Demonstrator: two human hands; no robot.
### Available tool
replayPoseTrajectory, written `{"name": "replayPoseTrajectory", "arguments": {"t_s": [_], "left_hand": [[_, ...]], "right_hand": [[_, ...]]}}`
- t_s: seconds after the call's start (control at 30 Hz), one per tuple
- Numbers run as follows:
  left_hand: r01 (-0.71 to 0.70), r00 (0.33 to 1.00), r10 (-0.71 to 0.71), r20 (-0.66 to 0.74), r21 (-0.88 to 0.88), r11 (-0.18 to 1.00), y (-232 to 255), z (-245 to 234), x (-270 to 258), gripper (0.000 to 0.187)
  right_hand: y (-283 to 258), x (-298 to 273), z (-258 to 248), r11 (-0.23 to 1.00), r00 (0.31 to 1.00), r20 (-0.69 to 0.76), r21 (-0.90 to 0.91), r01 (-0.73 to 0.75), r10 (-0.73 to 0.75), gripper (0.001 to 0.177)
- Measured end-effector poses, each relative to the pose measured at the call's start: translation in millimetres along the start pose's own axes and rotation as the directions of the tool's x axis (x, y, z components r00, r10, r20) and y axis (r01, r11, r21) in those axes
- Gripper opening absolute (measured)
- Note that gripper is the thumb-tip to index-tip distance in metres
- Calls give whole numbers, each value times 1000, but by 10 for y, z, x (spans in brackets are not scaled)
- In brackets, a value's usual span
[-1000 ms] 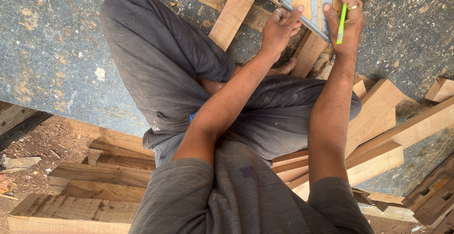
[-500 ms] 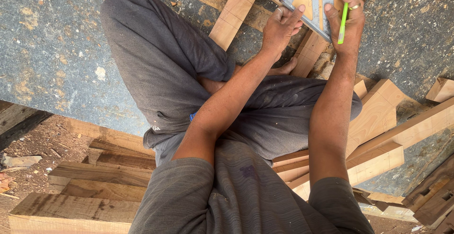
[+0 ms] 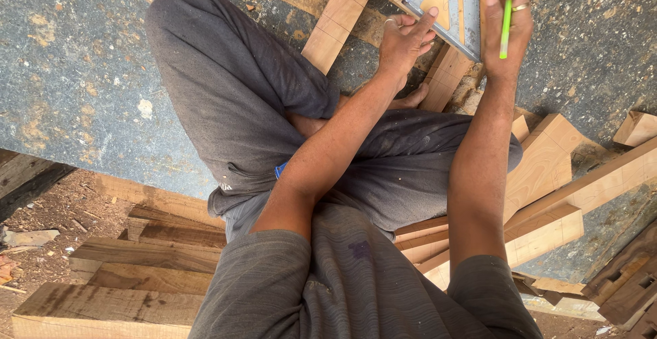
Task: The person sits cross-legged on the floor and uses a green pencil and a metal set square to mark lines on a small wooden block. They repeatedly position the set square and draw straight lines on the wood's surface.
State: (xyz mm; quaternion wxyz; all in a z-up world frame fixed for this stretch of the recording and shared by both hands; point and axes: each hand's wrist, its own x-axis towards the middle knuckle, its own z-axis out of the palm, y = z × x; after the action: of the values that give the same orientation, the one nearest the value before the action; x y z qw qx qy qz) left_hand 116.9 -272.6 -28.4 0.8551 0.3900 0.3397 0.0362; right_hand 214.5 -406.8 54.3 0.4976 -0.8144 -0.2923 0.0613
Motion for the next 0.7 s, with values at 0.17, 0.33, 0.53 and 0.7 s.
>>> {"name": "replayPoseTrajectory", "arguments": {"t_s": [0.17,0.33,0.53,0.7], "left_hand": [[61,998,-61,23,-30,998,60,13,1,91],[107,994,-105,36,-72,992,87,24,21,88],[134,990,-130,46,-106,985,91,25,36,84],[135,990,-129,57,-111,985,74,19,25,83]], "right_hand": [[-418,132,42,996,997,34,68,-64,62,26],[-525,414,359,994,940,336,66,-89,61,20],[-476,597,473,975,893,450,-208,76,26,24],[-362,610,485,924,878,477,-356,141,50,35]]}}
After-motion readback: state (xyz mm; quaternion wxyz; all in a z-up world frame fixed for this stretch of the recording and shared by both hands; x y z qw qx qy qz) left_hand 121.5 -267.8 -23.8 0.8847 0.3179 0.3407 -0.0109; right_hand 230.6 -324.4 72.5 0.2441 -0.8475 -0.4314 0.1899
